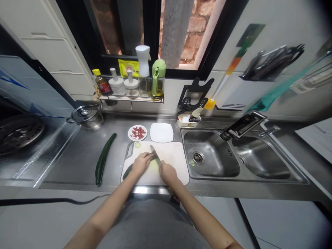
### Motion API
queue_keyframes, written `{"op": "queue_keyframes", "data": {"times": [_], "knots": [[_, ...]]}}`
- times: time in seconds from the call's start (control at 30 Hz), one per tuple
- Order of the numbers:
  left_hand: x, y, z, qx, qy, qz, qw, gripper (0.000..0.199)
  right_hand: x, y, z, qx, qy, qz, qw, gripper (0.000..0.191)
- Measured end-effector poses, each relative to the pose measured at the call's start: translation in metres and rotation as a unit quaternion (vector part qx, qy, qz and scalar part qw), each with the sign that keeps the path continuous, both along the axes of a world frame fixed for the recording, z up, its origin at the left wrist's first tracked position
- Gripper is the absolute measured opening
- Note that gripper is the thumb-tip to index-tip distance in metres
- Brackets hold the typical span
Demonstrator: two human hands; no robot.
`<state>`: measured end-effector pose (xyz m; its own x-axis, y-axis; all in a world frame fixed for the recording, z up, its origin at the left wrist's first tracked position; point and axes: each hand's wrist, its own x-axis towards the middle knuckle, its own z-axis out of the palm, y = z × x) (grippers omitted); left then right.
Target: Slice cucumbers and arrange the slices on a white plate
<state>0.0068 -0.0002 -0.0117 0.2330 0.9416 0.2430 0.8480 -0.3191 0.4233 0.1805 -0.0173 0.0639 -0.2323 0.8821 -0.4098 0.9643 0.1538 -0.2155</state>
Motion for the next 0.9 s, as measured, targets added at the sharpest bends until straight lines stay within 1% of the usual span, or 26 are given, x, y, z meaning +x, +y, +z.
{"op": "queue_keyframes", "data": {"times": [0.17,0.4,0.7,0.9], "knots": [[0.0,0.001,-0.002,0.0,-0.004,0.003,1.0,0.028,0.007,-0.008,0.0,-0.005,-0.007,0.016,1.0,0.032],[0.0,0.001,-0.001,0.0,-0.009,0.001,1.0,0.028,0.018,-0.019,-0.007,-0.009,-0.004,0.023,1.0,0.029],[-0.003,0.005,-0.005,-0.01,-0.009,-0.01,1.0,0.03,0.012,-0.012,-0.001,-0.004,-0.011,0.026,1.0,0.032],[-0.004,0.007,-0.009,-0.01,-0.008,-0.012,1.0,0.03,0.007,-0.007,-0.001,-0.006,-0.013,0.022,1.0,0.031]]}}
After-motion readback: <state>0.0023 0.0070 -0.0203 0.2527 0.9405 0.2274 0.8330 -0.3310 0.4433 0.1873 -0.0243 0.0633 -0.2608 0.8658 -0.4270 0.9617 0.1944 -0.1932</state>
